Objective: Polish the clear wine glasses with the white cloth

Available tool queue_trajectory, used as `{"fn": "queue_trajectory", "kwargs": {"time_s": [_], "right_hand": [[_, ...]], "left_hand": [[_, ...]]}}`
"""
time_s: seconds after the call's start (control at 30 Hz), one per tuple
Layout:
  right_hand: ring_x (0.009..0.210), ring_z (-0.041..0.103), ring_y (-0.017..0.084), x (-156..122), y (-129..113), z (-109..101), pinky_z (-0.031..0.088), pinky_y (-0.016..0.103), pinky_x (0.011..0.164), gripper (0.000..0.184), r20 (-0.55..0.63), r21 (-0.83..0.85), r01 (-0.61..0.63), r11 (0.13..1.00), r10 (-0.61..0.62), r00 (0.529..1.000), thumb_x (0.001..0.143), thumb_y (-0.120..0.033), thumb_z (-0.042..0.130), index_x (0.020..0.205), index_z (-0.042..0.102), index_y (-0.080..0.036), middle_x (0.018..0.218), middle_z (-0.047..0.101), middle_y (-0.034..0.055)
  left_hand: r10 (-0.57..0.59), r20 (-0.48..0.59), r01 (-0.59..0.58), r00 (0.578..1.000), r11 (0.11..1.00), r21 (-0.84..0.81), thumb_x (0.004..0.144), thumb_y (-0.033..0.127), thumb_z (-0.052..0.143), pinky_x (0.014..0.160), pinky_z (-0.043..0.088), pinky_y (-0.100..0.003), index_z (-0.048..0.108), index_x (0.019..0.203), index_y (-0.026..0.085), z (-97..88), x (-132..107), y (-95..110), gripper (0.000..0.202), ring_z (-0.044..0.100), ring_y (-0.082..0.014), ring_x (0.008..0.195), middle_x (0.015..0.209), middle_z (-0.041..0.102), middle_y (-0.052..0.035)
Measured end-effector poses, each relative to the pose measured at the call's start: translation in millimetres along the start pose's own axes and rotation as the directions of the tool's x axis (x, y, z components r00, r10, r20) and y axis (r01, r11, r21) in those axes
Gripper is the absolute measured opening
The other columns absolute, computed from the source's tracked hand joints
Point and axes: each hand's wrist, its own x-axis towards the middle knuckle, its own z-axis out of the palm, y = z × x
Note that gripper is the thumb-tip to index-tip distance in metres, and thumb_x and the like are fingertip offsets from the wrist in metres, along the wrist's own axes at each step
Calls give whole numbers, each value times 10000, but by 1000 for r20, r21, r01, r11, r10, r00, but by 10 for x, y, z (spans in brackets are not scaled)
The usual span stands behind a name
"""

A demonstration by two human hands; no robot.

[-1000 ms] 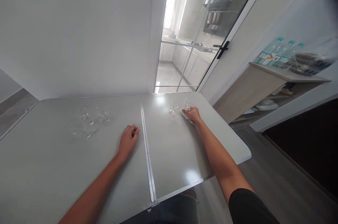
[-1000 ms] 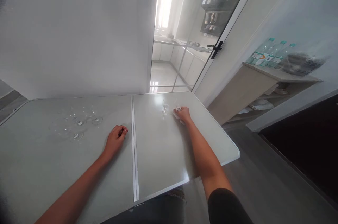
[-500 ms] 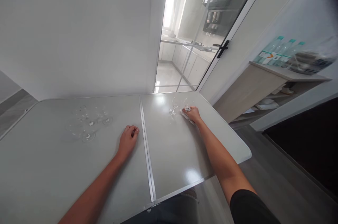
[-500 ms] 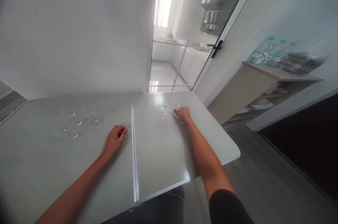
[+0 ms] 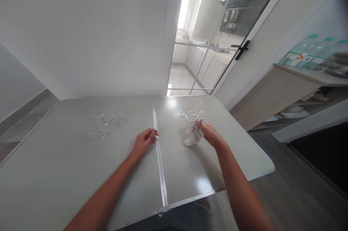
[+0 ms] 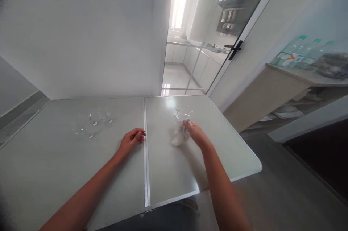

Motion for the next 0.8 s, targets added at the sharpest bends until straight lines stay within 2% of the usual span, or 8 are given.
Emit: {"fn": "queue_trajectory", "kwargs": {"time_s": [0.1,0.17,0.23,0.37,0.5,0.6,0.7,0.8], "right_hand": [[928,647,235,-234,-182,738,519,317,805,443,264,313,-17,950,-70,962,865,-629,605,1002,686,-216,974,708,66],[927,636,219,-279,-309,1107,512,309,817,432,370,378,-54,924,-97,924,892,-620,575,1003,684,-218,980,700,54],[886,627,205,-226,-385,1298,507,301,773,405,446,389,-97,916,-96,890,912,-586,544,1018,683,-220,971,694,47],[848,627,199,14,-342,1248,506,312,739,326,529,414,-177,893,-77,845,823,-334,590,1117,676,-222,1012,702,53],[963,641,227,87,-250,1038,493,320,785,526,620,272,-124,954,-76,781,711,-210,639,1235,652,-258,1172,702,59],[1065,620,243,0,-245,1019,482,331,842,514,709,192,-74,979,-86,700,823,-344,665,1329,609,-270,1184,696,66],[995,617,222,-96,-237,1143,472,312,823,404,690,212,-27,977,-130,712,896,-496,634,1191,677,-223,1078,700,65],[840,598,179,-155,-205,1333,453,274,731,328,665,234,1,972,-160,729,855,-506,705,950,693,-192,917,679,32]], "left_hand": [[20,199,26,980,975,-223,745,554,786,845,522,-346,622,1230,188,95,-22,30,630,654,-254,1015,1210,671,-155],[25,197,20,980,974,-224,700,516,836,828,508,-312,659,1144,179,110,-41,55,585,644,-231,972,1109,692,-118],[-27,122,53,992,974,-218,754,503,795,728,486,-264,670,982,166,69,-56,96,425,621,-176,829,935,681,-62],[-97,-125,49,987,938,-345,808,506,727,586,418,-214,592,951,198,-114,-57,207,366,563,-128,693,864,635,-7],[-70,-225,-8,972,945,-326,740,421,788,558,381,-198,545,980,235,-231,-46,267,389,534,-110,639,826,619,28],[-63,-149,6,987,935,-355,746,381,786,549,355,-198,569,1000,227,-232,-56,280,367,528,-107,624,802,621,24],[-86,0,79,996,918,-388,733,377,810,557,356,-209,618,967,196,-228,-69,301,353,530,-108,606,749,616,15],[-90,60,107,994,897,-430,695,364,848,614,413,-226,650,997,185,-238,-60,300,403,593,-136,703,882,667,-27]]}}
